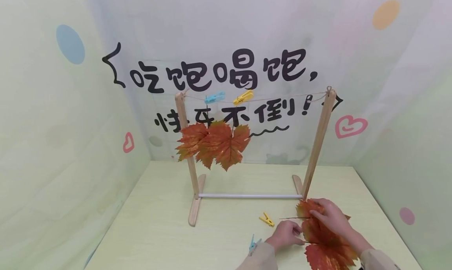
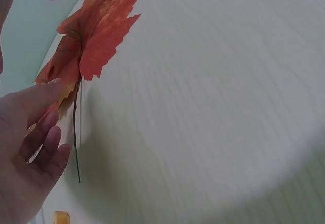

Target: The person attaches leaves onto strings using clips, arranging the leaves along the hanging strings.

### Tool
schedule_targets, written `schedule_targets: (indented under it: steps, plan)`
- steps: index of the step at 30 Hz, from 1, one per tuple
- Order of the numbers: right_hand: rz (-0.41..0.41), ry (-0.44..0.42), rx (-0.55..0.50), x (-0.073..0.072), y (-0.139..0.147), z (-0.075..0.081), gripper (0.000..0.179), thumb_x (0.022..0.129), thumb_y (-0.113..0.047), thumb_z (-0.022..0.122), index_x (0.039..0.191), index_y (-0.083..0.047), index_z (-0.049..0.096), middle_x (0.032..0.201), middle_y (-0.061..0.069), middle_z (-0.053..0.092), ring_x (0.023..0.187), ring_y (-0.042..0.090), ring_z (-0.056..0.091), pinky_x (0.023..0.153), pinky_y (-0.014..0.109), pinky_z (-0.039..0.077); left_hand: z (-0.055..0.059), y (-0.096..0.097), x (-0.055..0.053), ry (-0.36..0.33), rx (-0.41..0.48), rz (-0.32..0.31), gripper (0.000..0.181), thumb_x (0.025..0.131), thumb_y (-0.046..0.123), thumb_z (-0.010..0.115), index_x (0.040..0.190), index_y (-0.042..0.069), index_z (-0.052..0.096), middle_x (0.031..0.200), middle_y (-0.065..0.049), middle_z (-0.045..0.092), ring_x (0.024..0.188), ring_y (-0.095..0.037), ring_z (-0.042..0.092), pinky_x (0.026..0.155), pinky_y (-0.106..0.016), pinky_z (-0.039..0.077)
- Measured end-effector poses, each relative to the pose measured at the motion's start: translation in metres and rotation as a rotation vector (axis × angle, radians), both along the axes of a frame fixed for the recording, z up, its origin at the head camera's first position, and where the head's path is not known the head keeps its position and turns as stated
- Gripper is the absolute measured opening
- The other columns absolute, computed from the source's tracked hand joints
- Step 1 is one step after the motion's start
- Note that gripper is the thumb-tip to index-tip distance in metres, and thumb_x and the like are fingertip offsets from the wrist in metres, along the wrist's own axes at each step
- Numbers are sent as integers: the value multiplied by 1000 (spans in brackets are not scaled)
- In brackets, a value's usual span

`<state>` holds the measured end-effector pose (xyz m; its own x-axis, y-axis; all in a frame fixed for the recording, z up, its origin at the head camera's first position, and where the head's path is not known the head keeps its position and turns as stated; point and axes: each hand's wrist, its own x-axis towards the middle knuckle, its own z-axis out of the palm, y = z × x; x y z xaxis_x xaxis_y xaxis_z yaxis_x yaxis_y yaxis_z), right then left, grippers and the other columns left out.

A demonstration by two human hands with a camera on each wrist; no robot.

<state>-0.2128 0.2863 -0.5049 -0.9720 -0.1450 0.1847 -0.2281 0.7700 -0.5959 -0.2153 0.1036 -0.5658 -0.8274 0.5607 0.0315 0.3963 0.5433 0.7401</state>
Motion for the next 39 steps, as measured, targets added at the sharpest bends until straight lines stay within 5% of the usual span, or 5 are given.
schedule_targets:
  steps: [8, 18, 27, 39]
  plan:
    - [2, 16, 2, 0, -6, 0, 38, 81, -10, 67, 114, 6, 58, 104, 20, 63, 93, 31, 59, 81, 51, 48, -6, -8, 2, 97, -174, -28, 16, 68, 19, 78, 82, 15, 72, 70, 12, 65, 63, 9, 50, 59, -7, 36]
    - [-4, -19, -6, 0, -7, -1, 39, 81, -11, 67, 115, 5, 57, 106, 20, 63, 95, 32, 59, 83, 51, 48, -10, -11, 5, 152, -249, -50, 5, 73, 18, 74, 72, 22, 72, 57, 15, 57, 54, 7, 41, 54, -8, 29]
    - [3, 18, -3, -1, -5, 5, 34, 81, -8, 67, 112, 5, 60, 103, 19, 63, 95, 33, 58, 81, 51, 48, -12, -12, -2, 63, -18, -19, 7, 75, 19, 74, 70, 14, 72, 59, 12, 62, 53, 11, 44, 53, -6, 36]
    - [-39, -23, 30, -2, 1, 17, 39, 81, -8, 67, 117, 2, 56, 110, 22, 60, 96, 34, 57, 79, 49, 50, 18, -12, -4, -195, 347, 99, 7, 72, 8, 75, 74, 3, 72, 67, -3, 69, 53, 6, 49, 52, -12, 43]
